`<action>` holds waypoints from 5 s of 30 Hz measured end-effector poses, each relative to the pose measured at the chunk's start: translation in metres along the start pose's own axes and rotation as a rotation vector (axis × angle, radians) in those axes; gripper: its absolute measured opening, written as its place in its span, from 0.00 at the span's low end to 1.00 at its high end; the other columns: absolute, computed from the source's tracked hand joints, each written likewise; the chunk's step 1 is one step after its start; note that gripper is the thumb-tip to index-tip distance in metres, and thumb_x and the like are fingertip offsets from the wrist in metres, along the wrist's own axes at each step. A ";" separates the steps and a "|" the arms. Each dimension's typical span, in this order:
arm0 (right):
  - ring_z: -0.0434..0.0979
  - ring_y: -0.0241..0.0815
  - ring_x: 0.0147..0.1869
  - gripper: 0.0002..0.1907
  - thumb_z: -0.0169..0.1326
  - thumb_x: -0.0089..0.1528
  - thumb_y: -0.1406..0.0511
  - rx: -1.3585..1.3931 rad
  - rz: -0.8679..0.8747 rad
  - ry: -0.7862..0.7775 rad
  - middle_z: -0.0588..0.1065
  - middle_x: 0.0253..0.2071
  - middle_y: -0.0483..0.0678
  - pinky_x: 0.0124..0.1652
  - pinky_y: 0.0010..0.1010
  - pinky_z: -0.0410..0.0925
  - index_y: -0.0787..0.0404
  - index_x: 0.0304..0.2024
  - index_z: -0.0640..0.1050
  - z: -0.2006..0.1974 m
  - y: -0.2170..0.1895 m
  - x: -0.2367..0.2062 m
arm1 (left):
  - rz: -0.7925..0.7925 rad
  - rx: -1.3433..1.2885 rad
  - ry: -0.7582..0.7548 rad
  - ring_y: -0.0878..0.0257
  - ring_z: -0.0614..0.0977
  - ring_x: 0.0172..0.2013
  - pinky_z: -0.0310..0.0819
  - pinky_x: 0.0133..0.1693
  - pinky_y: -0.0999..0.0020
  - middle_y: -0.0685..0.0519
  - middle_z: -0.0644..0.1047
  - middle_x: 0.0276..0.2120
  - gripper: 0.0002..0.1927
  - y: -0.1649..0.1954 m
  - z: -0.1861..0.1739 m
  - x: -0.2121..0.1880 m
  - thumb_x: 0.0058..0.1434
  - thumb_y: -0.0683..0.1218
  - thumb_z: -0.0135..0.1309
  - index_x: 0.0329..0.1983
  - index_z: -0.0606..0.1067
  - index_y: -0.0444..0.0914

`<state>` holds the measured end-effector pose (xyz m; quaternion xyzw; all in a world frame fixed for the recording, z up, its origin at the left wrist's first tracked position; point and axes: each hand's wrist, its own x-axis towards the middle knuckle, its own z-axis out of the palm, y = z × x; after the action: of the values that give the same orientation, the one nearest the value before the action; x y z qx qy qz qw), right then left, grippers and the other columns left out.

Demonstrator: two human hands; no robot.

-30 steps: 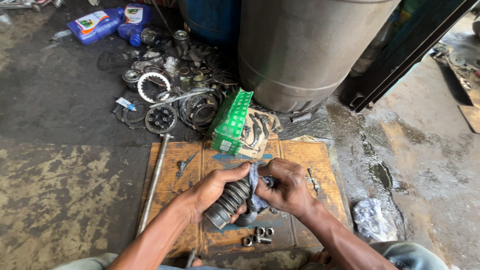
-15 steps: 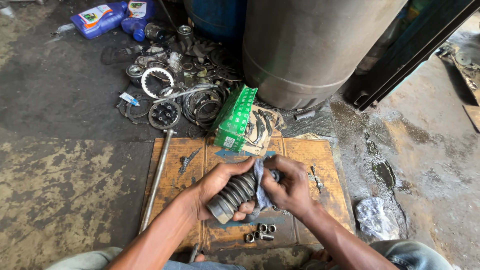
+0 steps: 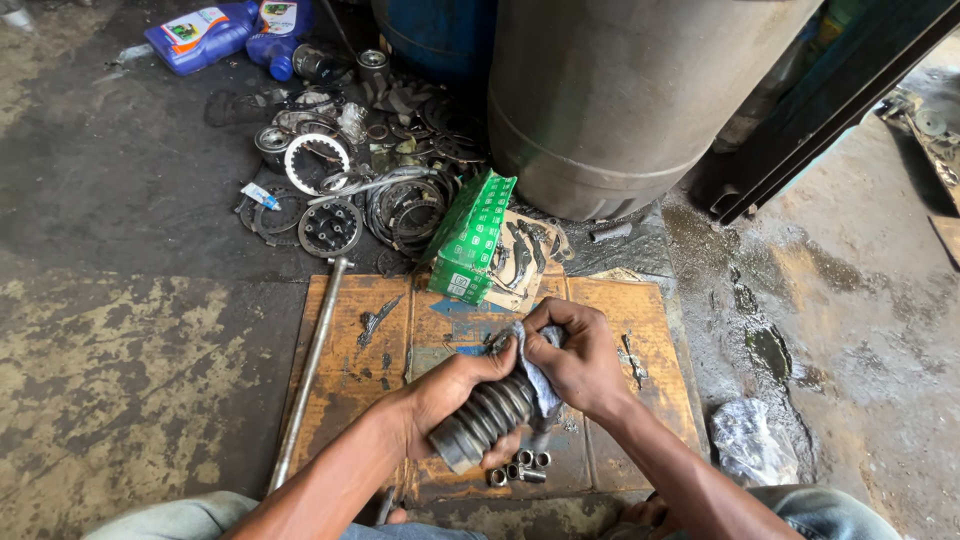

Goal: The person sits on the floor and wipes a black ribbed mechanical part with a grey cloth. They rotate the part to clean different sides and the grooves, then place it on a wooden board. The person also wipes a smaller cylindrical metal part and places it on the board.

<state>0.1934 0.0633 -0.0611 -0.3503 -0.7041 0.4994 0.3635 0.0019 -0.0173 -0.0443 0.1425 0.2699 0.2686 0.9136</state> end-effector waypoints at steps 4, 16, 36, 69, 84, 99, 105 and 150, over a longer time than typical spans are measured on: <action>0.72 0.35 0.29 0.05 0.53 0.65 0.71 0.460 0.175 0.112 0.77 0.29 0.47 0.31 0.27 0.70 0.65 0.35 0.79 -0.013 0.005 0.008 | 0.175 0.071 -0.010 0.61 0.79 0.22 0.77 0.23 0.69 0.47 0.73 0.28 0.35 0.007 0.001 -0.001 0.65 0.70 0.48 0.46 0.65 0.31; 0.78 0.42 0.50 0.15 0.57 0.51 0.73 -0.012 -0.218 -0.208 0.77 0.47 0.49 0.49 0.33 0.74 0.66 0.40 0.85 -0.010 -0.018 -0.002 | 0.144 0.037 0.058 0.59 0.81 0.22 0.77 0.20 0.65 0.46 0.74 0.26 0.35 0.013 0.009 -0.011 0.64 0.72 0.44 0.44 0.69 0.34; 0.82 0.39 0.40 0.09 0.54 0.61 0.68 -0.068 0.070 -0.179 0.82 0.39 0.48 0.46 0.32 0.76 0.64 0.41 0.82 -0.005 -0.026 0.014 | 0.075 0.707 0.164 0.69 0.81 0.23 0.80 0.24 0.73 0.53 0.76 0.26 0.41 0.008 -0.002 0.003 0.61 0.77 0.32 0.41 0.71 0.36; 0.83 0.45 0.36 0.12 0.57 0.65 0.62 -0.248 0.204 -0.061 0.79 0.38 0.52 0.37 0.37 0.76 0.59 0.50 0.79 0.014 -0.054 -0.002 | 0.621 0.192 0.507 0.64 0.81 0.23 0.79 0.27 0.65 0.54 0.77 0.28 0.24 -0.002 0.014 0.011 0.62 0.65 0.50 0.42 0.69 0.41; 0.84 0.44 0.35 0.09 0.64 0.60 0.63 -0.464 -0.365 0.077 0.81 0.38 0.50 0.32 0.33 0.78 0.61 0.38 0.83 0.024 -0.045 -0.008 | 0.749 0.537 0.857 0.64 0.73 0.38 0.76 0.40 0.63 0.54 0.65 0.34 0.35 -0.015 -0.005 0.027 0.62 0.76 0.35 0.42 0.64 0.40; 0.84 0.44 0.34 0.09 0.59 0.54 0.75 -0.504 -0.519 0.036 0.80 0.36 0.48 0.32 0.31 0.77 0.60 0.35 0.83 0.009 -0.052 -0.002 | 0.752 0.606 0.685 0.65 0.74 0.36 0.73 0.38 0.64 0.53 0.69 0.34 0.33 -0.004 0.006 0.016 0.64 0.73 0.39 0.44 0.67 0.39; 0.84 0.44 0.34 0.07 0.60 0.55 0.75 -0.486 -0.483 0.015 0.81 0.33 0.46 0.33 0.32 0.76 0.59 0.33 0.84 0.001 -0.052 -0.003 | 0.704 0.429 0.565 0.65 0.78 0.21 0.77 0.22 0.67 0.54 0.71 0.28 0.32 -0.005 0.015 0.012 0.60 0.73 0.38 0.42 0.65 0.41; 0.84 0.42 0.36 0.18 0.52 0.47 0.79 -0.575 -0.510 0.065 0.79 0.36 0.47 0.35 0.32 0.79 0.59 0.35 0.81 -0.007 -0.035 -0.001 | 0.698 0.145 0.293 0.65 0.79 0.21 0.77 0.25 0.68 0.53 0.76 0.22 0.35 0.001 0.011 0.003 0.64 0.73 0.35 0.37 0.70 0.38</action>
<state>0.1955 0.0568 -0.0257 -0.2672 -0.8681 0.1639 0.3850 0.0098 -0.0161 -0.0359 0.2501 0.3512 0.5611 0.7066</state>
